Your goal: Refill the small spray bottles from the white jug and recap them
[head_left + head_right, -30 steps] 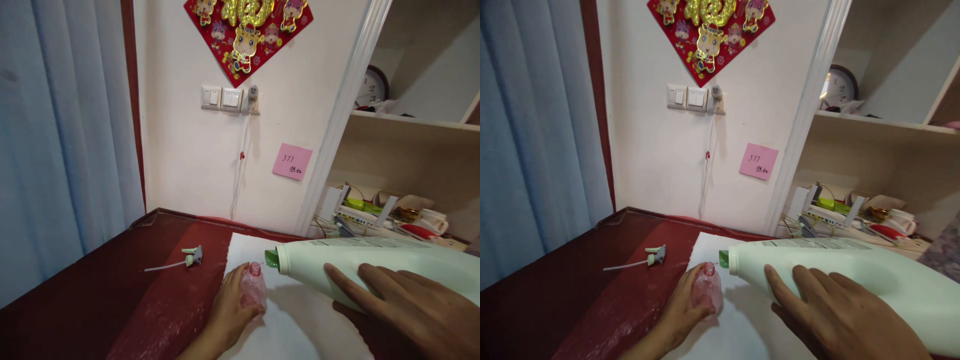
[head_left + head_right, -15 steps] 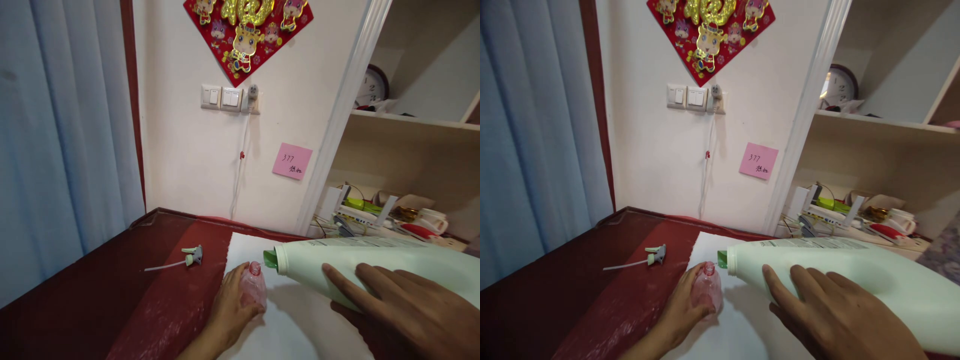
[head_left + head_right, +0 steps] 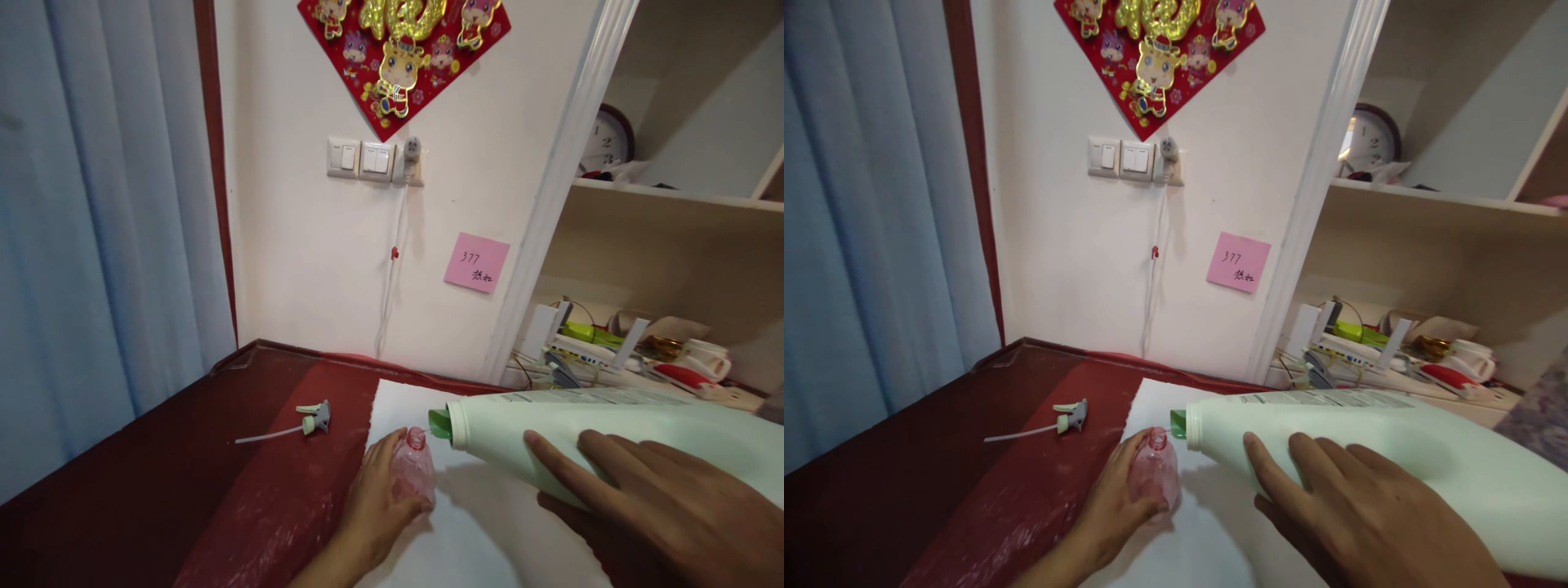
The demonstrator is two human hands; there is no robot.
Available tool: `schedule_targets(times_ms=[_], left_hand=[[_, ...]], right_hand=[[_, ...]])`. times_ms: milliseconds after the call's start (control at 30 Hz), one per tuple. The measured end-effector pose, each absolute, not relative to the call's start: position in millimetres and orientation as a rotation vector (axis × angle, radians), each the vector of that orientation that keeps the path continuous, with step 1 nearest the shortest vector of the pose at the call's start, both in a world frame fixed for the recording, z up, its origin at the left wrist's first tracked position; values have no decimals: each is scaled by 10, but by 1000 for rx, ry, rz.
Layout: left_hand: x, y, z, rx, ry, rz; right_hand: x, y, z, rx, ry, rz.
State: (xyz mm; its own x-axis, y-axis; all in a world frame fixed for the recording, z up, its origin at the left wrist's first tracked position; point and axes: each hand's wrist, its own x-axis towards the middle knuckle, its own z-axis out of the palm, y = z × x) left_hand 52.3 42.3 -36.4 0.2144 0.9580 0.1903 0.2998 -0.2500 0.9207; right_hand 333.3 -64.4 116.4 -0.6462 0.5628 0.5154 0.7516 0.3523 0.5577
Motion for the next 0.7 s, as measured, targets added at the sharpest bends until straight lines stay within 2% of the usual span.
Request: schedule_targets(times_ms=[433,567,700], left_hand=[[515,435,-401,1723,1150,1092],[499,434,-400,1725,1150,1102],[496,427,-352,1701,1147,1095]], right_hand=[[3218,-605,1108,-1150,-2302,-1291],[3268,-571,1010,-1204,-2226,-1119],[3378,-510,883,-1313,-2115,-787]])
